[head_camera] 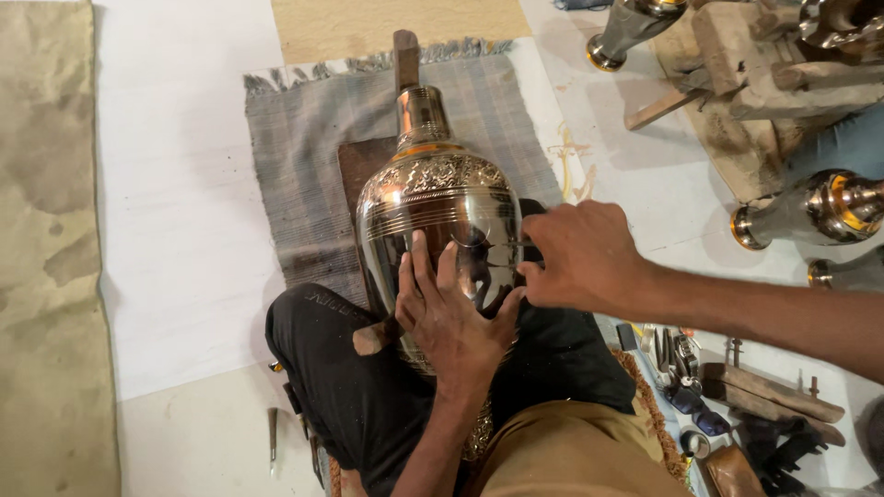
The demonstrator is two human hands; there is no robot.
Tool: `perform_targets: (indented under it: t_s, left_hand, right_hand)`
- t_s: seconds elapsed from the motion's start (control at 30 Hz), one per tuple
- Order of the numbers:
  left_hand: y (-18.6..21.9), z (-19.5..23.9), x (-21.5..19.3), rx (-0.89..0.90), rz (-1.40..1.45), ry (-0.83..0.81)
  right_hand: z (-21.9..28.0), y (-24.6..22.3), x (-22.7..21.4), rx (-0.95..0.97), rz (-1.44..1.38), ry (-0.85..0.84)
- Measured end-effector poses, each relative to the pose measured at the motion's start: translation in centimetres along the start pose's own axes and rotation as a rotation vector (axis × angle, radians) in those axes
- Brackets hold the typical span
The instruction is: The person uses a small metal tool to engrave or polish the surface of a large, ornate metal vase. The vase is held steady between the person's legs while they work on its body.
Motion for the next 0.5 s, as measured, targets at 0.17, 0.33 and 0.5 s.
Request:
perform_targets:
  t_s: [0.17, 0.33, 0.5]
  left_hand:
    - [-0.2, 0.0, 0.1, -0.031, 0.037, -0.039]
    - [-0.3, -0.2, 0.0, -0.072, 0.048, -0.085]
    - [-0.3, -0.2, -0.1, -0.076, 0.042, -0.101]
  right_hand:
    - [1.3, -2.2, -0.7, 0.025, -0.284, -0.066]
    - [0.9, -1.6, -0.1, 0.279, -0.405, -0.254]
    - [0.8, -3.2, 0.4, -0.042, -0.39, -0.036]
Point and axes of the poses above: each hand's wrist, its own z-axis away from the middle knuckle, its own x-axis out of the palm, y = z × x, the point moved 5 cm from there along -z, towards the middle knuckle, and after that the axes turned 10 degrees about y, right-handed, at the moved point
